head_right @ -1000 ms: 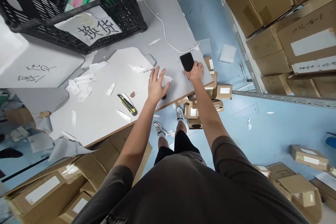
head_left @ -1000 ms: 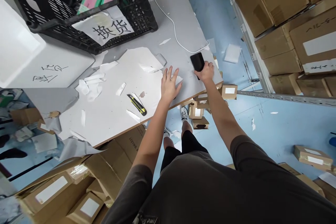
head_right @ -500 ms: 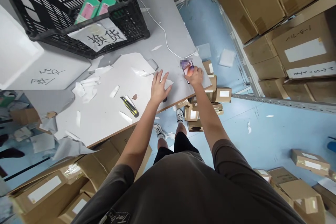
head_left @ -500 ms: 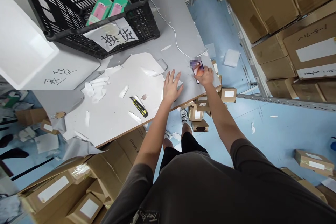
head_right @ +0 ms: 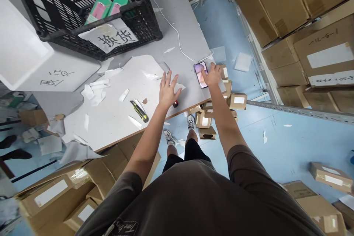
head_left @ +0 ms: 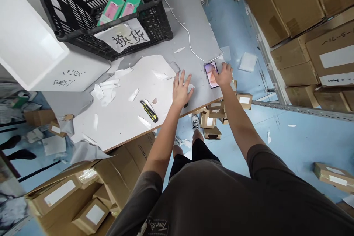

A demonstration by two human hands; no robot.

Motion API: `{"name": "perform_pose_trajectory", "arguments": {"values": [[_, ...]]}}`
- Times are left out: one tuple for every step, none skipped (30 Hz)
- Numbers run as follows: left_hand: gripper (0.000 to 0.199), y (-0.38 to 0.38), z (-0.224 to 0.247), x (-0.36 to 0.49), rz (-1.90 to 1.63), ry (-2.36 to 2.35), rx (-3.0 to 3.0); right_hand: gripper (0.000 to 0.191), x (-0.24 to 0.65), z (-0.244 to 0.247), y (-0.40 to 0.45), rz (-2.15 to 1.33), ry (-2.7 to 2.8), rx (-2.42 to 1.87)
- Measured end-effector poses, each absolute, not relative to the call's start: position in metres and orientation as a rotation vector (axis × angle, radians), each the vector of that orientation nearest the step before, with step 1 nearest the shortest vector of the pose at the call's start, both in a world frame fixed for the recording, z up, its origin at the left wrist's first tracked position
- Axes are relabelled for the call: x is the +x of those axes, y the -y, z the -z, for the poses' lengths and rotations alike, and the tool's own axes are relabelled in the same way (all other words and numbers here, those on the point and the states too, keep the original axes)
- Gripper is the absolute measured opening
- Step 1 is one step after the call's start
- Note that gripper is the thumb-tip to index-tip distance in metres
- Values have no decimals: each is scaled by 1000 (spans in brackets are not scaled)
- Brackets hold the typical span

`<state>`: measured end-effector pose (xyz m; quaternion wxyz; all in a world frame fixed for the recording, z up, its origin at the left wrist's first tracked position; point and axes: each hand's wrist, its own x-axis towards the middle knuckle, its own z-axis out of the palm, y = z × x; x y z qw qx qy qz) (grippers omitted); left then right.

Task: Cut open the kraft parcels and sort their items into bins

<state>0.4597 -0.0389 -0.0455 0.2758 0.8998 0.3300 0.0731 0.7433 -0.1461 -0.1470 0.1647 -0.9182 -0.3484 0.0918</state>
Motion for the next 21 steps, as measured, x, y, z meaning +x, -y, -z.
{"name": "perform_pose_trajectory", "arguments": {"values": [[75,37,43,459,-201,-898,2424,70,744,143,144,-246,1020,-2603],[75,35,40,458,-206,-909,2429,69,745,137,143,-239,1040,-2591],[75,33,37,457,-210,-918,2432,69,745,131,143,-236,1049,-2581],[75,31,34,457,-214,-925,2434,69,745,123,145,-234,1052,-2573],[75,29,30,456,-216,-929,2435,68,746,115,148,-230,1056,-2567],[76,28,26,455,-219,-932,2436,67,746,107,152,-225,1062,-2562],[76,27,21,455,-221,-934,2438,67,746,98,156,-219,1074,-2560],[77,26,16,454,-224,-935,2442,66,746,88,160,-213,1090,-2561],[78,25,11,453,-228,-936,2447,66,746,79,164,-204,1108,-2561],[78,24,5,452,-234,-938,2453,65,746,69,167,-194,1126,-2560],[79,23,-2,451,-241,-941,2460,64,745,59,171,-181,1143,-2557],[79,22,-9,449,-250,-946,2465,64,744,48,173,-168,1158,-2550],[78,22,-17,446,-257,-954,2470,63,743,38,175,-154,1173,-2540],[78,21,-24,442,-264,-963,2473,63,740,27,176,-142,1187,-2530],[77,21,-32,437,-270,-976,2474,63,738,16,176,-131,1204,-2522],[77,20,-41,430,-275,-992,2475,64,734,5,176,-123,1224,-2516],[77,20,-49,422,-281,-1012,2475,64,730,-6,175,-116,1247,-2511],[77,20,-56,411,-287,-1036,2473,64,724,-17,173,-110,1274,-2504],[76,21,-64,398,-295,-1065,2470,64,718,-28,170,-104,1305,-2491],[76,22,-71,383,-303,-1101,2464,64,710,-39,167,-98,1337,-2473],[75,23,-77,366,-310,-1144,2456,64,701,-49,163,-94,1370,-2450]]}}
